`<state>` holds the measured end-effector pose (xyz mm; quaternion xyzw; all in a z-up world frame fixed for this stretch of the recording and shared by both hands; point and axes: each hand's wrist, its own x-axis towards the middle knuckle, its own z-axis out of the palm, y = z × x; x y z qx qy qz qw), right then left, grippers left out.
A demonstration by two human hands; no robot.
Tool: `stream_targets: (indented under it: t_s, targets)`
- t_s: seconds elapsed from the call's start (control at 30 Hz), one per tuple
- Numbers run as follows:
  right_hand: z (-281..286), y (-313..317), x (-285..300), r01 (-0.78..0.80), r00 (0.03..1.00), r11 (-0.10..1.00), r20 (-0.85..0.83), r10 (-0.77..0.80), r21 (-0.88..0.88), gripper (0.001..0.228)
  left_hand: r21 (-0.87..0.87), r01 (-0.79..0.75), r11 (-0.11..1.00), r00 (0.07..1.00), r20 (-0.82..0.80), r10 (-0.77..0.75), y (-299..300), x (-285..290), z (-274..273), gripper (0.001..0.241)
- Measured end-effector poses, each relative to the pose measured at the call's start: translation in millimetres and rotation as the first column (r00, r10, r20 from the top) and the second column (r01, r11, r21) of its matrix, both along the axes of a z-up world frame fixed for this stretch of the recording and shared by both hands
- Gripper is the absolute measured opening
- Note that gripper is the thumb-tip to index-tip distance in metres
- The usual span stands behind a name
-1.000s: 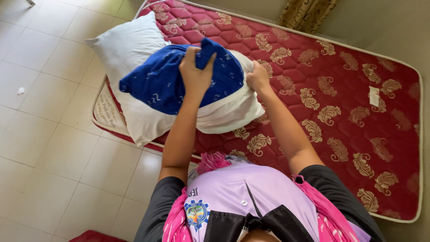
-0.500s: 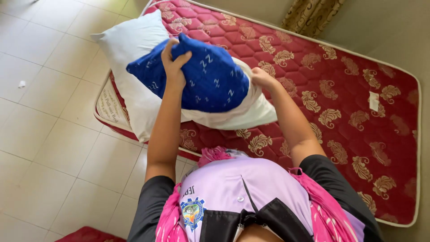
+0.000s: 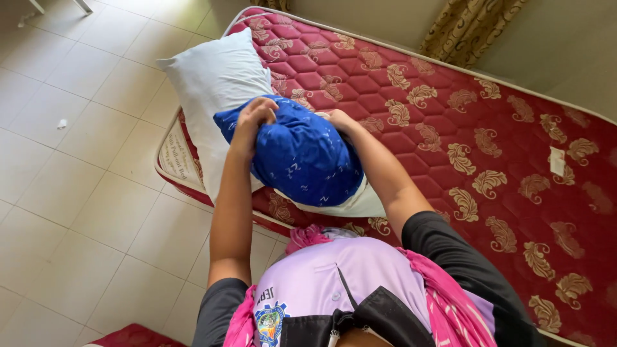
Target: The person puts a blue pillowcase on a white pillow by turning the case inside out and pulling it over the pillow. They then remove the pillowcase from the first pillow and place it on a laundry basket. The person repeats the process with a second pillow, putting the blue case on it and placing it on the bed.
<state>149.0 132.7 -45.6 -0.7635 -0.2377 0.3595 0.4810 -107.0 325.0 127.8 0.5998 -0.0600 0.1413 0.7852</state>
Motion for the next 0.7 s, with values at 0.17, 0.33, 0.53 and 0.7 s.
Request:
stream_targets:
  t_s: [0.17, 0.33, 0.53, 0.7]
  targets:
    - [29, -7, -36, 0.374, 0.918, 0.912, -0.210, -0.338, 0.167, 0.038, 0.135, -0.397, 0.908, 0.873, -0.252, 0.418, 83, -6, -41, 0.035]
    - [132, -30, -105, 0.466, 0.879, 0.767, -0.326, -0.347, 0.441, 0.037, 0.591, -0.497, 0.636, 0.750, -0.077, 0.657, 122, -25, -41, 0.052]
    - [119, -41, -127, 0.579, 0.756, 0.445, -0.245, -0.606, 0.683, 0.032, 0.634, -0.142, 0.760, 0.922, -0.195, 0.335, 104, -17, -13, 0.085]
    - [50, -42, -141, 0.489, 0.825, 0.517, -0.179, -0.537, 0.702, 0.025, 0.308, -0.073, 0.948, 0.913, -0.362, 0.188, 70, 22, -26, 0.130]
